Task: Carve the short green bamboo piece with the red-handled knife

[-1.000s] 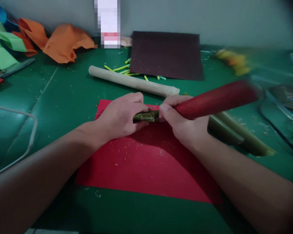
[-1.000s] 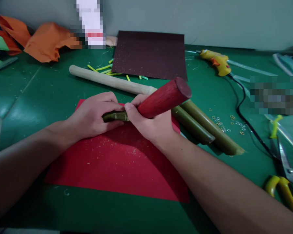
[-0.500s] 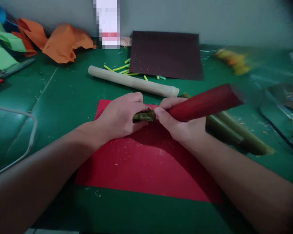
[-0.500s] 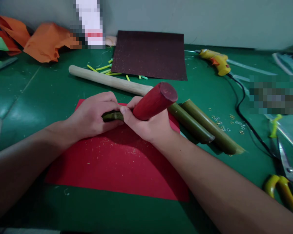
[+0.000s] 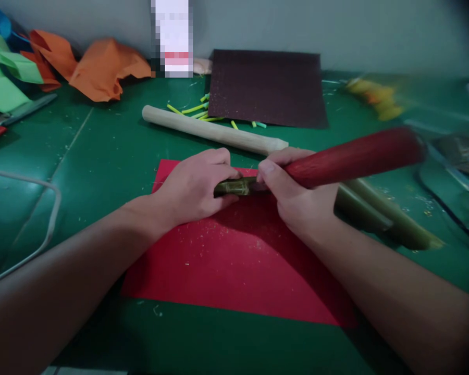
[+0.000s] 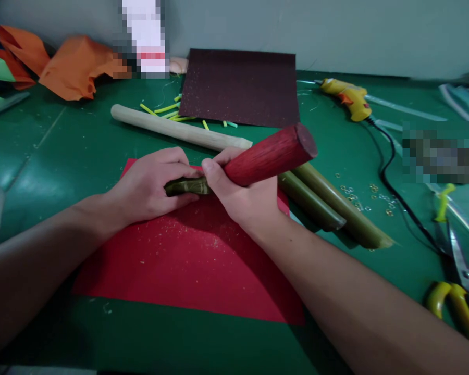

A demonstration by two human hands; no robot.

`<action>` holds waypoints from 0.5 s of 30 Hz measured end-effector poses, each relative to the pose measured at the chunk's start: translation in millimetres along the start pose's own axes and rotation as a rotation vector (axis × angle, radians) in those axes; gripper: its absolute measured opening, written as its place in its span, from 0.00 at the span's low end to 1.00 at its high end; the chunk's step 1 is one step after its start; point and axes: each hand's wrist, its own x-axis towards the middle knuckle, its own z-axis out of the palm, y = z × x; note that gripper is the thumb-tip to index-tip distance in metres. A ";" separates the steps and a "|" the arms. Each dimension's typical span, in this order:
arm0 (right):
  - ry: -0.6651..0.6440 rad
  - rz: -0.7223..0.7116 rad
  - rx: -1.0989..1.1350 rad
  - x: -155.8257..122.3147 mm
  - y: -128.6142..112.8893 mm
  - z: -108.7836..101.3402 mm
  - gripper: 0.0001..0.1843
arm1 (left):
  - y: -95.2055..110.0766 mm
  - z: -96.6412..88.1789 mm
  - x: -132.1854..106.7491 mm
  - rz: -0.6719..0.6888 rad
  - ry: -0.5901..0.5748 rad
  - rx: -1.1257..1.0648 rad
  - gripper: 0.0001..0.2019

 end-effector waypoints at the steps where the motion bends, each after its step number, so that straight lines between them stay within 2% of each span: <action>1: 0.014 0.019 0.010 0.3 0.0 0.5 0.11 | 0.6 -0.5 0.2 -0.003 -0.005 0.004 0.10; 5: 0.038 0.079 0.023 1.8 -1.7 2.7 0.10 | 2.8 -2.5 1.5 -0.012 -0.032 0.036 0.08; 15: 0.071 0.071 -0.056 1.6 -6.8 5.6 0.12 | 3.1 -1.7 1.3 -0.007 -0.041 0.073 0.10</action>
